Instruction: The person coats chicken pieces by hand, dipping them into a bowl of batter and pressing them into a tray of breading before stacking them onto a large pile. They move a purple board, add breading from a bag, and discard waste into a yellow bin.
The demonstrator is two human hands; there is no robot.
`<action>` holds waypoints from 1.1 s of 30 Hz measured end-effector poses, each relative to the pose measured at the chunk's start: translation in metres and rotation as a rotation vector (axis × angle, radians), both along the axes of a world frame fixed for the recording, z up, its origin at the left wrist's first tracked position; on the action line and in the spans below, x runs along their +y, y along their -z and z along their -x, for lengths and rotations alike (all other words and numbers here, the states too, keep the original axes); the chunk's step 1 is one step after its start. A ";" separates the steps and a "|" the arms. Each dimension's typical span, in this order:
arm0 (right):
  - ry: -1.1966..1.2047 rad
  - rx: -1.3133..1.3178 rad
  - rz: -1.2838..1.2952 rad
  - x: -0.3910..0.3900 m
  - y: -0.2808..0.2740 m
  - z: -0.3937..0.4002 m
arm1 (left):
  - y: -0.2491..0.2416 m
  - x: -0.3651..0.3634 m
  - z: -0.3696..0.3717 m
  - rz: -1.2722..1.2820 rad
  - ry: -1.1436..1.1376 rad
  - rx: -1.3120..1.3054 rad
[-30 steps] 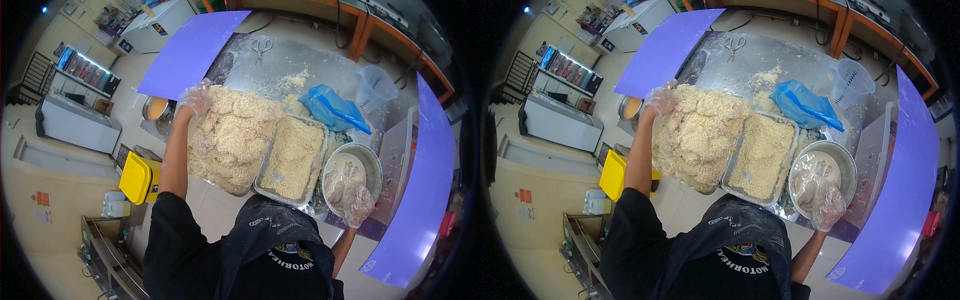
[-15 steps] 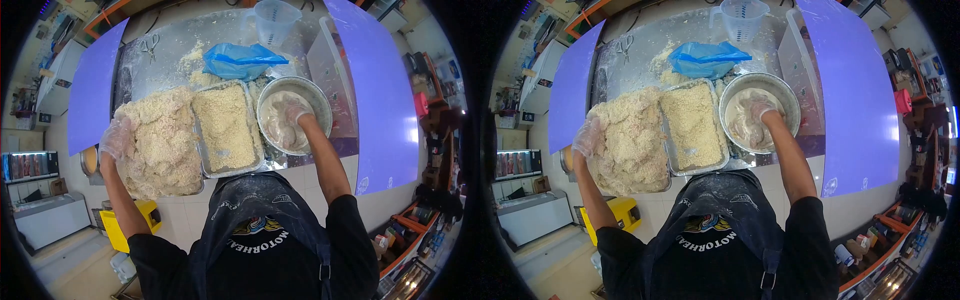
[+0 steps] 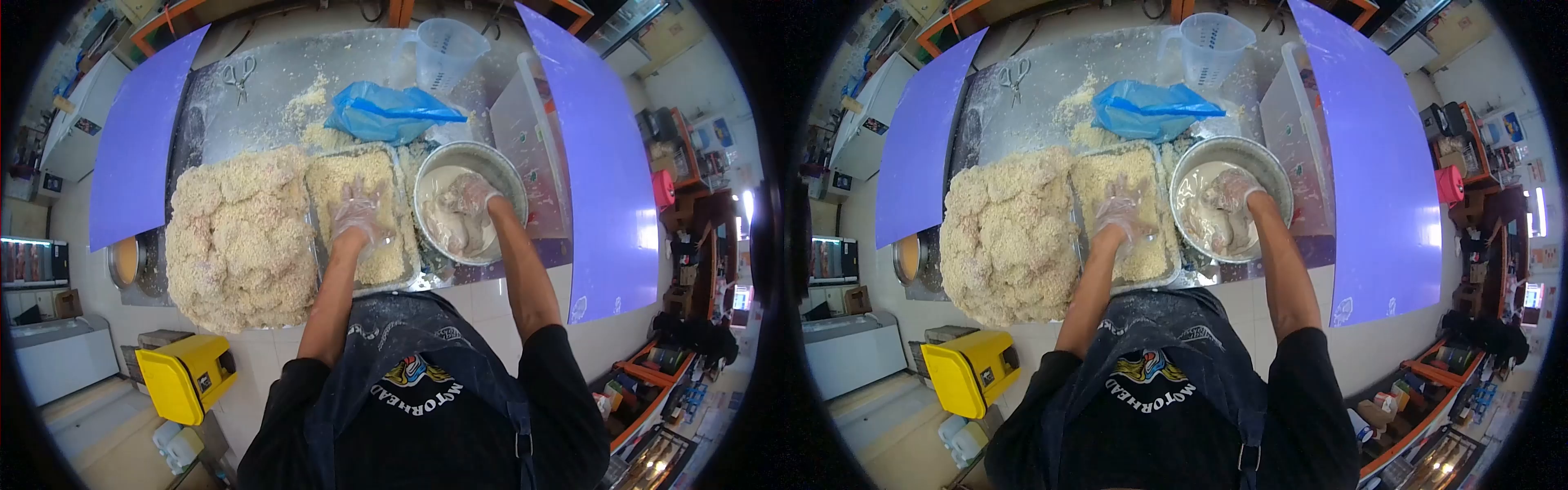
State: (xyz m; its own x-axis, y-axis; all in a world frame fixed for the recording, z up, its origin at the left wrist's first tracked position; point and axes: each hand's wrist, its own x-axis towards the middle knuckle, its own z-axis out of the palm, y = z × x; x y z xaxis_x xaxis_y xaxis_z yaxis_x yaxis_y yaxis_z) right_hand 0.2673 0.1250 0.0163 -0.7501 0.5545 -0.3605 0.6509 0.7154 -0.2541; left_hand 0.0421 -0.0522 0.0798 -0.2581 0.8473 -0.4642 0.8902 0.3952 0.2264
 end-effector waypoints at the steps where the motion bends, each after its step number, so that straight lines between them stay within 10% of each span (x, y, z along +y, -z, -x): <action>1: 0.022 0.104 -0.003 0.003 0.003 -0.005 | 0.009 0.002 0.008 -0.009 0.005 -0.003; 5: 0.362 0.436 0.444 0.000 -0.013 -0.021 | 0.078 -0.001 0.016 -0.066 0.122 0.086; 11: 0.749 1.010 1.178 -0.016 -0.055 -0.027 | 0.055 0.006 0.016 -0.170 -0.076 0.140; 33: 0.711 0.930 0.747 -0.041 -0.069 -0.028 | 0.050 0.008 0.027 -0.321 -0.137 0.079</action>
State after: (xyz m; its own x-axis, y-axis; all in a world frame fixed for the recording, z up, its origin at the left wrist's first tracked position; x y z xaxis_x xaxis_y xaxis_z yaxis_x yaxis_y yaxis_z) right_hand 0.2954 0.0842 0.0851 -0.5165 0.8134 -0.2674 0.1970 -0.1910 -0.9616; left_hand 0.0155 -0.0447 0.0297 -0.4042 0.9016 -0.1541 0.8534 0.4323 0.2913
